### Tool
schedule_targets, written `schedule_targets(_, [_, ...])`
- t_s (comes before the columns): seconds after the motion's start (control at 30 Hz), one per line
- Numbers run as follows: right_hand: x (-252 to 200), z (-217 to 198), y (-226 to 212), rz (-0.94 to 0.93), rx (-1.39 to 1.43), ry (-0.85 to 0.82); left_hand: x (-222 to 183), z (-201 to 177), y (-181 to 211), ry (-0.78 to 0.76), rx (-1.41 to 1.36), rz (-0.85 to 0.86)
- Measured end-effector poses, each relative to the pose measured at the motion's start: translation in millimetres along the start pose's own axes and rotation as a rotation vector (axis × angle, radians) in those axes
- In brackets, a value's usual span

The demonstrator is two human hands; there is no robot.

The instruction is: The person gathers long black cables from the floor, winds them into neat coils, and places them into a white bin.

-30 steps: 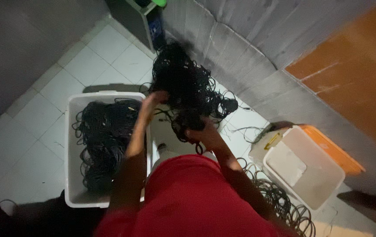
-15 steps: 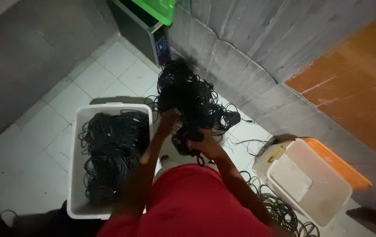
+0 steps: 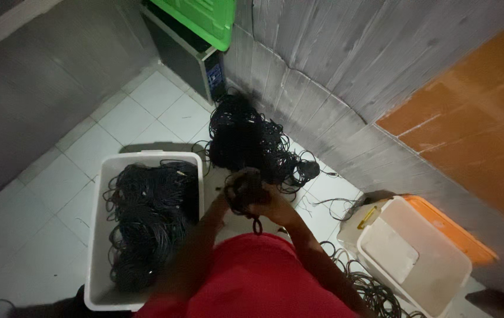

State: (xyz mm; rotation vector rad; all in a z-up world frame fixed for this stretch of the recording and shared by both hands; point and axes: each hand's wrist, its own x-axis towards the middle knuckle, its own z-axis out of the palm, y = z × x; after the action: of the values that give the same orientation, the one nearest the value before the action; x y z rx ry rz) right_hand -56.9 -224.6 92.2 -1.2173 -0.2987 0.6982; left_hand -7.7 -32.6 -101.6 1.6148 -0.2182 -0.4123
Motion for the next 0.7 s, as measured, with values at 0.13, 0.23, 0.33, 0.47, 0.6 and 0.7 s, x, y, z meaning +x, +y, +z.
schedule_targets(0.13, [6, -8, -3, -0.163, -0.028, -0.042, -6, 10, 25, -0.044, 0.109, -0.011])
schedule_targets(0.23, [18, -6, -11, -0.148, -0.216, 0.232, -22, 24, 52, -0.086, 0.268, -0.031])
schedule_targets(0.33, [27, -11, -23, -0.170, -0.367, 0.411, -38, 32, 65, -0.051, 0.389, -0.037])
schedule_targets(0.47, [45, -17, -33, -0.266, -0.187, 0.375, -55, 34, 48, 0.098, 0.733, 0.153])
schedule_targets(0.6, [63, -23, -18, -0.258, -0.381, 0.465, -57, 27, 46, 0.107, 1.065, 0.002])
schedule_targets(0.7, [71, -34, -5, -0.380, -0.476, 0.447, -60, 25, 45, 0.077, 1.221, -0.222])
